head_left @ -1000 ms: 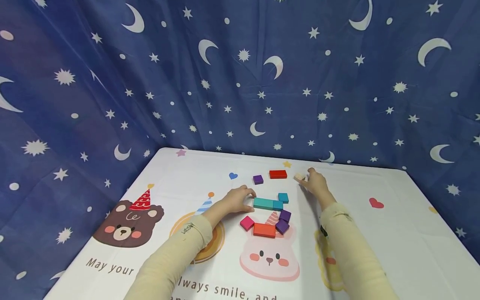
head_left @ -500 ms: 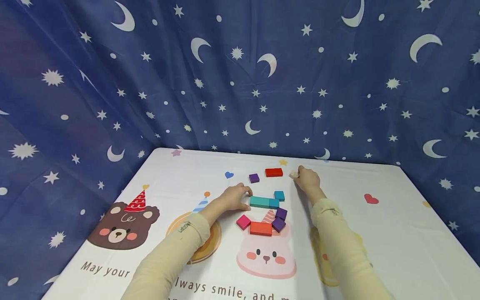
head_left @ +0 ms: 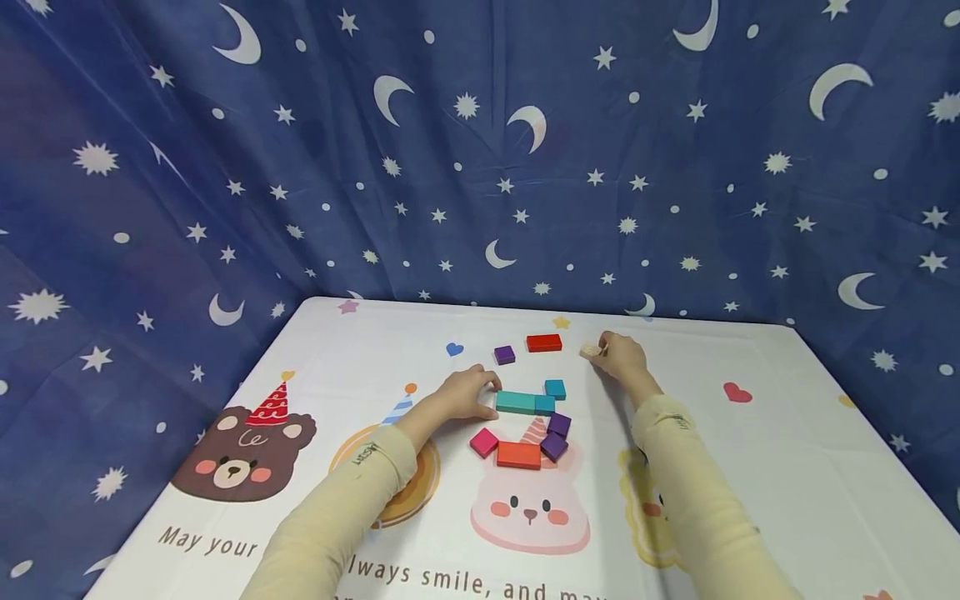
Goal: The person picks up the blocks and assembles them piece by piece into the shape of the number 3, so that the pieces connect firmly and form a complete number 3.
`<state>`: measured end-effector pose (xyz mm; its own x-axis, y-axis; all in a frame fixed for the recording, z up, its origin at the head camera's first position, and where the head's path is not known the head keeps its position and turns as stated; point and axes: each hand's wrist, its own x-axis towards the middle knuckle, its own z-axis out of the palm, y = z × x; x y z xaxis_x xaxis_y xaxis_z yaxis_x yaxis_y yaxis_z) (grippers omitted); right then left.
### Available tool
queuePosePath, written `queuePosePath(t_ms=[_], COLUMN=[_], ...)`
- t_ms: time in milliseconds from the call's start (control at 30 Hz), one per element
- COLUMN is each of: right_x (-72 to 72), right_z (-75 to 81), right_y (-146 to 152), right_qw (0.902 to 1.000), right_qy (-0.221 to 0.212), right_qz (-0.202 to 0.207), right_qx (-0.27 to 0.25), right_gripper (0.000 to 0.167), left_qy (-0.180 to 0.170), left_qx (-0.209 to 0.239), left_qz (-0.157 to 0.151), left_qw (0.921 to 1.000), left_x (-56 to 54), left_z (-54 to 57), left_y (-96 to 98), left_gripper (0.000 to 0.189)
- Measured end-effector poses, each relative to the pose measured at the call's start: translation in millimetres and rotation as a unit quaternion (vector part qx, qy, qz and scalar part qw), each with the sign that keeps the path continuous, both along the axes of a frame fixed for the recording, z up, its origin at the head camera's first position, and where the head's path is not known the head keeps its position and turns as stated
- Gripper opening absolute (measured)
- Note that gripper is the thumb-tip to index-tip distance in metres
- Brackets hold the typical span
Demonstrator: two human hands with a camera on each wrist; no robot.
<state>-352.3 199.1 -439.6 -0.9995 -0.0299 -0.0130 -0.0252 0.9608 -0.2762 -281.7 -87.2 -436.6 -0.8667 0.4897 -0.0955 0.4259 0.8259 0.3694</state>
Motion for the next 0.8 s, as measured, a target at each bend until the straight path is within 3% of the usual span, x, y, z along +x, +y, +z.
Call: queuePosePath(t_ms=[267,433,667,800], right_x=[2.9,4.6,6.1,5.6], right_z=[-0.6,-1.2,-2.2,-3.2], right_y=[4.2,3.6,5.1,7.3], right_qw=[0.9994,0.9991,0.9984,0.9982], right_qy=[0.009,0.009,0.009,0.010], right_qz=[0.028,0.024,0.026,0.023], right_qx=[-0.016,-0.033,-0.050,-0.055], right_gripper=[0.030,0.030,0.028,0.028], left_qy=[-0.004,-0.004,-0.014,-0.010], left_qx=[0.003,0.008,0.045,0.034], left_qz=[0.005,0.001,0.020,0.028], left_qw=[1.0000,1.0000,0.9987,0.9990], left_x=[-0.8,-1.5,-1.9,-1.0], left_z=[0.1,-0.9,-4.9,-4.0], left_y=[1.0,-0.4,-2.5,1.5], left_gripper=[0.042,0.042,0.041,0.037])
